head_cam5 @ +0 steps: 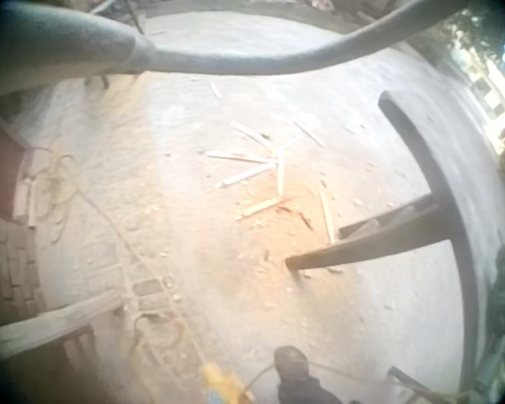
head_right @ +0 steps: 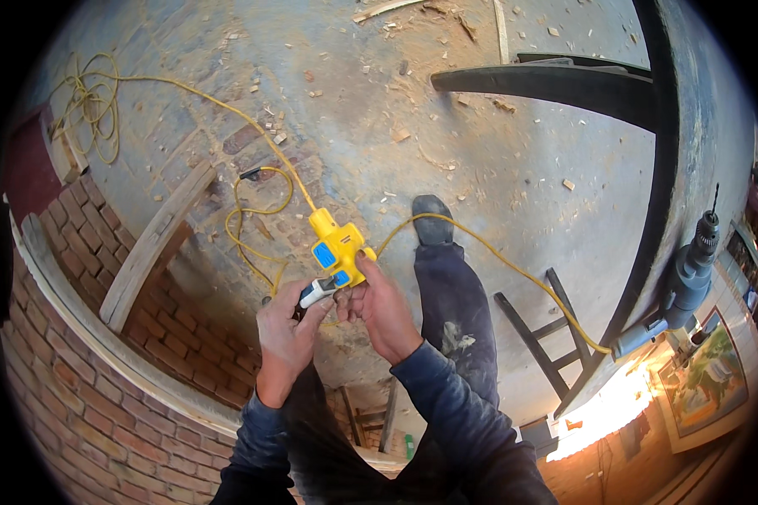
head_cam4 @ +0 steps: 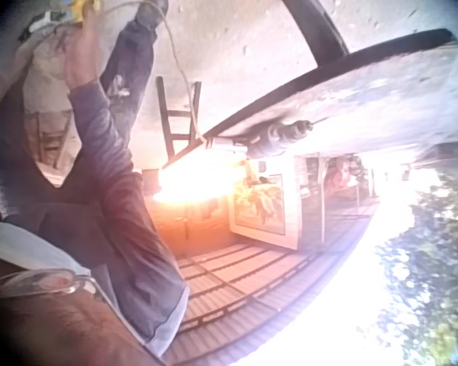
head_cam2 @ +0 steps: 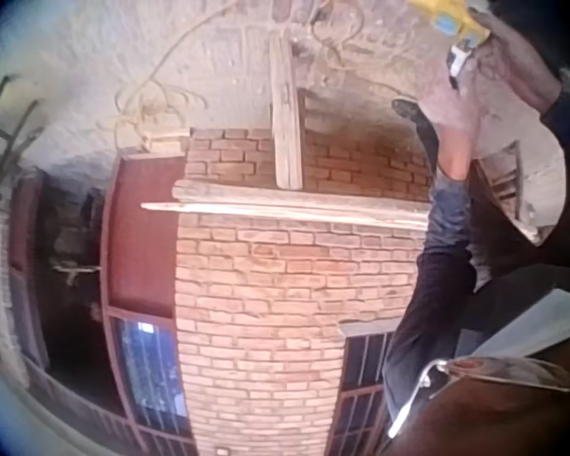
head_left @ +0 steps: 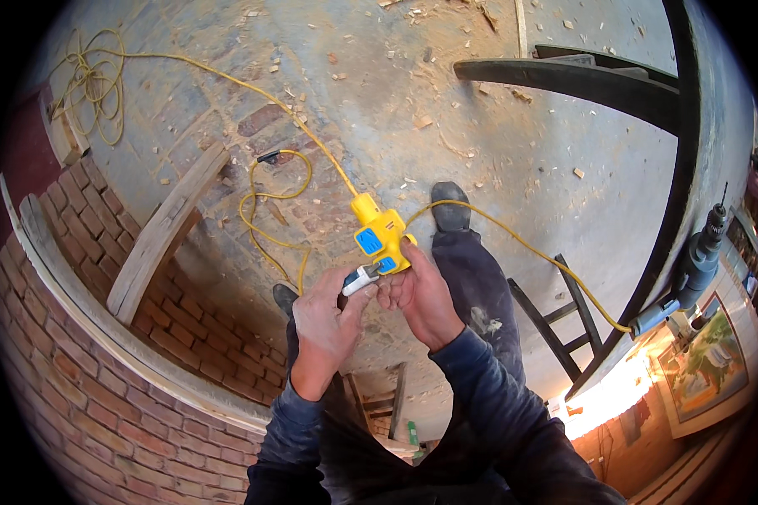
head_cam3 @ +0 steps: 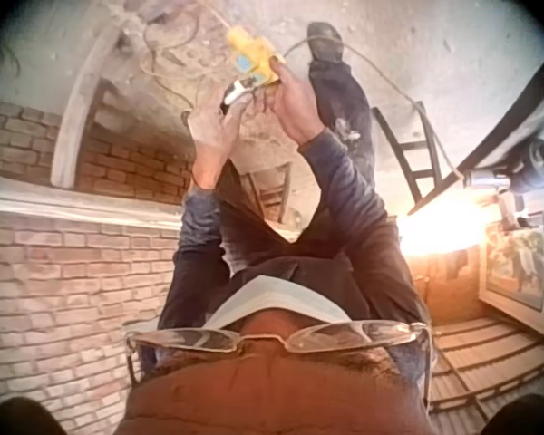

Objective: The person connects a power drill to a power cord using a yellow adapter and then uses the drill to make holes in wooden boards resting on a workbench at a cutting station.

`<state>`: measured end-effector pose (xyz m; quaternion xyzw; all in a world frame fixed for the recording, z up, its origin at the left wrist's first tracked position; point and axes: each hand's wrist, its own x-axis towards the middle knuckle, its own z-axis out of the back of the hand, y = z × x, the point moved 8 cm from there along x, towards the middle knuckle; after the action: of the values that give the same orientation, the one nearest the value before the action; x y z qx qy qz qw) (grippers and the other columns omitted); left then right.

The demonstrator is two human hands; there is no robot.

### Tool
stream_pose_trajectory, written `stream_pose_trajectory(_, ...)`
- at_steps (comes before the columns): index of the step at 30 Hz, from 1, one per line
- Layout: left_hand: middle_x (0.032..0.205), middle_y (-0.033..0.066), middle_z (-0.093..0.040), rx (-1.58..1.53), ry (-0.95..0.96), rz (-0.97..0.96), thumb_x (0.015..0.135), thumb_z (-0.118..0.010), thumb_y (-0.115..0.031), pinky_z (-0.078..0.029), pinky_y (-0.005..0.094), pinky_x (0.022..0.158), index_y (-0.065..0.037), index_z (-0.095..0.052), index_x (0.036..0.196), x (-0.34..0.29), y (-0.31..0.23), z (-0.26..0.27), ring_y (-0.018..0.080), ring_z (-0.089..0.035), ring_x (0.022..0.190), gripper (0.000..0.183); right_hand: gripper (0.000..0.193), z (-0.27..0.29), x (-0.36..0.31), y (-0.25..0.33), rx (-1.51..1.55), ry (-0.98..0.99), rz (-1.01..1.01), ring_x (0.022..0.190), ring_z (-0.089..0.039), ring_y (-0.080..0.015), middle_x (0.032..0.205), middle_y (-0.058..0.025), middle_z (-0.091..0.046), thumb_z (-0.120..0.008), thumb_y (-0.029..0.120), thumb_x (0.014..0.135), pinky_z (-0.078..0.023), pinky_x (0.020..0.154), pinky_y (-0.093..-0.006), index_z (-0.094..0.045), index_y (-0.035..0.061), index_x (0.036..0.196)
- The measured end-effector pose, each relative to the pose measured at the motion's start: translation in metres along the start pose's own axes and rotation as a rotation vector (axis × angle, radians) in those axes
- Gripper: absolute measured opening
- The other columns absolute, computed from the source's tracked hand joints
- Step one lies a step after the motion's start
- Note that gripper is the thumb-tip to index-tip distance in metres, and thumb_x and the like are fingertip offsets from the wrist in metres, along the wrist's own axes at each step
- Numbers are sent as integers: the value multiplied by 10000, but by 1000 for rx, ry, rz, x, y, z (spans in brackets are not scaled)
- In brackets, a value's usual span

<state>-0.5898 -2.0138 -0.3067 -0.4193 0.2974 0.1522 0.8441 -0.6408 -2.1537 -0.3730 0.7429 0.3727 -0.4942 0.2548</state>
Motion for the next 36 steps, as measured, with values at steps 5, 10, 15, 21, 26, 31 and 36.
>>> stream_pose_trajectory(5,797,111,-705,-192,69,185,889,-771,-103,-508,294,645,-10,-709,1100,-2,18,-7,161,-627,676,239,407,8,-1,1,-69,-130,20,584,-623,-137,741,-45,-671,-558,451,1048,-415,546,-263,-649,55,1021)
stream_pose_trajectory(10,803,127,-701,31,37,102,878,-775,-111,-507,302,644,-6,-712,1081,-2,12,2,172,-638,662,237,434,12,0,-2,-106,-157,24,567,-621,-132,740,-51,-673,-592,464,1029,-418,528,-256,-652,35,999)
stream_pose_trajectory(15,820,165,-687,93,-36,12,862,-789,-148,-520,353,631,-25,-716,1052,-3,-1,7,303,-664,660,238,422,13,-1,-1,-110,-178,33,572,-623,-123,736,-49,-667,-611,445,1022,-418,527,-241,-655,25,1016)
stream_pose_trajectory(21,855,163,-700,227,-28,-94,859,-787,-154,-533,374,629,-47,-720,1031,-2,-6,10,335,-679,693,214,375,8,-2,4,-242,-180,70,574,-612,-99,740,-39,-662,-648,391,1009,-407,517,-222,-661,17,1030)
stream_pose_trajectory(26,849,141,-691,270,13,-120,858,-778,-148,-528,392,611,-53,-700,1004,-1,-8,6,339,-671,678,191,382,7,-3,5,-284,-206,83,575,-589,-78,726,-25,-645,-677,395,992,-419,528,-219,-680,13,988)
stream_pose_trajectory(31,876,148,-684,308,87,-146,859,-744,-133,-528,433,613,-55,-659,1049,0,-4,1,350,-692,717,223,407,7,-4,7,-311,-232,98,565,-573,-80,698,-27,-633,-702,390,976,-430,524,-224,-688,-13,926)
stream_pose_trajectory(36,873,156,-682,334,119,-143,843,-752,-138,-524,439,609,-45,-655,1046,4,-3,-1,360,-689,706,243,396,3,-3,5,-308,-236,130,556,-570,-91,692,-41,-640,-736,350,956,-439,508,-240,-679,-29,856)
